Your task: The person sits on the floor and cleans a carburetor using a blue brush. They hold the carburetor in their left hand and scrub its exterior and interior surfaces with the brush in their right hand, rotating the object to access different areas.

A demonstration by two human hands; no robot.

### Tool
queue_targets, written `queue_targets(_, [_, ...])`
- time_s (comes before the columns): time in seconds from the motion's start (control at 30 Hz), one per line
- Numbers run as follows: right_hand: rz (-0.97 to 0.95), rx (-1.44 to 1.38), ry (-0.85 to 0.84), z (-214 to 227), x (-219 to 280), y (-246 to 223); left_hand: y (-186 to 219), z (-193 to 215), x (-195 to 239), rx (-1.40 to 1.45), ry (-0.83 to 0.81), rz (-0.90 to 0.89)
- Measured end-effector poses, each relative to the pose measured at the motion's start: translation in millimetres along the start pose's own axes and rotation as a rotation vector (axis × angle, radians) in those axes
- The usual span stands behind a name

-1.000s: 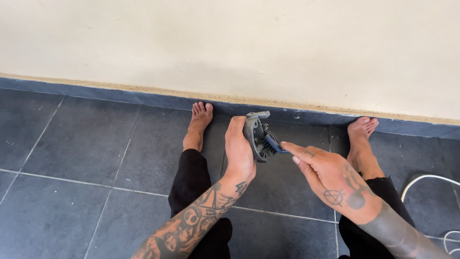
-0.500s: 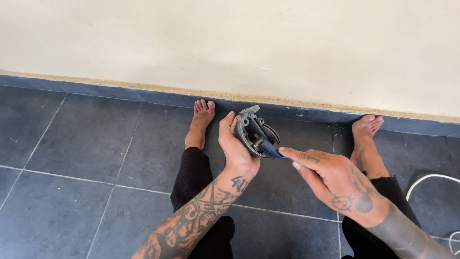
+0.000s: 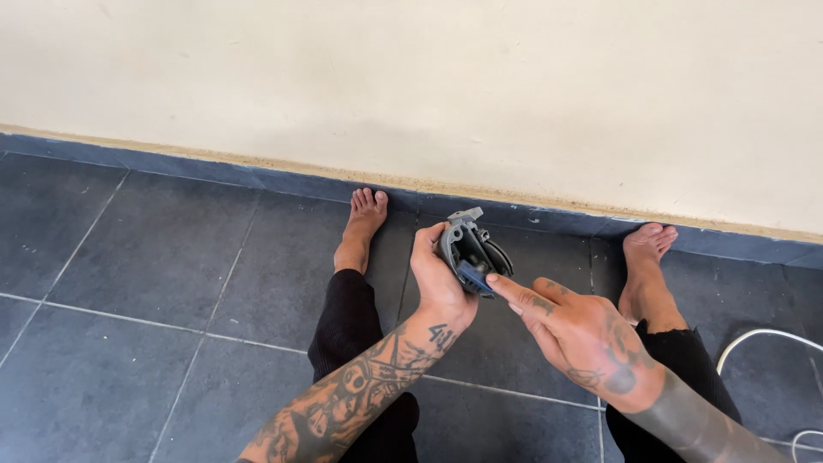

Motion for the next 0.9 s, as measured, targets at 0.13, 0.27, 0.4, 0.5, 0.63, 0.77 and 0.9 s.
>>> queue_targets(0.13, [0.012,0.015,-0.045,-1.7,-1.7,-0.8,2.4,-1.1,0.1,0.088,0.031,0.051])
queue_targets(0.27, [0.065,0.161,-0.036,-1.0,0.0,-0.9,-5.8,4.2,-9.9,0.103,0.047,0.047])
queue_targets(0.4, [0.049,0.275,-0.037,-7.5,-0.3,7.3,-28.7,4.6,-3.9,0.035,0.021,0.150])
queue_targets(0.5, [0.029,0.387,0.012,-3.0,-0.3,15.6,-35.4,1.4,-2.9,-0.059,-0.032,0.178])
queue_targets(0.63, [-0.070,0.254,-0.024,4.6,2.5,17.6,-30.0,0.5,-2.1,-0.132,-0.042,0.126])
queue_targets(0.77, [-0.065,0.173,-0.069,5.1,2.3,15.5,-21.8,-0.7,-0.2,-0.189,-0.027,0.159])
queue_targets(0.9, [0.044,0.413,-0.004,21.4,-2.0,17.0,-20.1,-1.1,4.9,-0.205,-0.021,0.199])
Point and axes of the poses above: each hand's wrist, its own x-axis away from the middle knuckle, its own z-axis out of the back of the hand, y = z × x, the point moved 7 cm from there along -x, towards the middle knuckle, and after that the axes turned 5 degrees about -x, right-handed, at the moved point
